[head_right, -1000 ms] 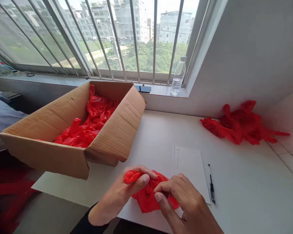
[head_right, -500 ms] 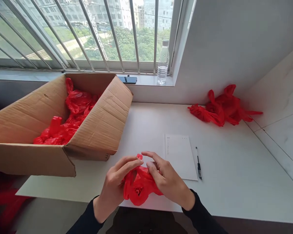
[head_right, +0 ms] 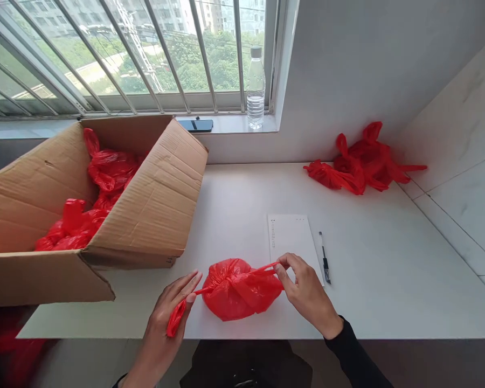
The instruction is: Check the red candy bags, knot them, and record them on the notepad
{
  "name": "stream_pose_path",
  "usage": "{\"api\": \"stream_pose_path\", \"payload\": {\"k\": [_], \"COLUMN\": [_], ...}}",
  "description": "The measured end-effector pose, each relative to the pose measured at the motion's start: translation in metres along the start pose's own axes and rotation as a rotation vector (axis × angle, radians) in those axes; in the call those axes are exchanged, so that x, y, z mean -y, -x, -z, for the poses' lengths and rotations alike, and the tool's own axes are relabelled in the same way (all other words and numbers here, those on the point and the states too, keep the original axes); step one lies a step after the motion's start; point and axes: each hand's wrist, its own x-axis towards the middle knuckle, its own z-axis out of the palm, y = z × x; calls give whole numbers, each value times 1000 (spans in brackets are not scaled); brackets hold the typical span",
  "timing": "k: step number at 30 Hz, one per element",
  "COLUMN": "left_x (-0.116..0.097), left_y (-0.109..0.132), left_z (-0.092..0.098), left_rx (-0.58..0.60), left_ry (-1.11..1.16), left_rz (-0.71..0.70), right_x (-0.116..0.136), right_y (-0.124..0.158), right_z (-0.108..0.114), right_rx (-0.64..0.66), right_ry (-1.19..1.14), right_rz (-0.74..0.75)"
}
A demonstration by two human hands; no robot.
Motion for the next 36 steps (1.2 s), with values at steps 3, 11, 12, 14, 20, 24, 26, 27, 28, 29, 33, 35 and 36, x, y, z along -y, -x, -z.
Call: {"api": "stream_pose_path", "payload": {"k": [3, 11, 12, 14, 20, 24, 26, 27, 28, 29, 33, 35, 36], "left_x": [-7, -24, -20, -13, -12, -13, -14, -15, -15, -16, -14, -9, -6], "left_y": [9, -14, -14, -12, -11, -16, -15, -13, -11, -9, -1, 0, 0], "left_z": [-7, -65, -71, -79, -86, -88, -87, -85, -83, -81, -68, -60, -56], "left_rx": [-4, 82, 79, 87, 136, 144, 134, 125, 111, 93, -32, -98, -129], "left_ry": [13, -221, -247, -292, -305, -264, -275, -269, -244, -200, 79, 151, 160], "left_rz": [60, -281, -279, -281, -270, -259, -258, -250, -231, -197, -1, 79, 117], "right_x": [-4, -16, -23, -36, -49, -49, -49, -49, -49, -48, -46, -45, -45], "right_y": [11, 23, 24, 25, 22, 20, 23, 25, 28, 31, 38, 38, 38], "right_z": [-8, -92, -102, -115, -128, -131, -131, -131, -129, -127, -105, -89, -82], "right_rx": [-93, -137, -151, -186, -165, -141, -145, -149, -159, -171, -270, -303, -327], "right_ry": [-115, 89, 136, 194, 262, 284, 243, 198, 138, 69, -170, -241, -260], "right_rz": [-71, 288, 294, 297, 245, 214, 224, 232, 233, 231, 54, -114, -199]}}
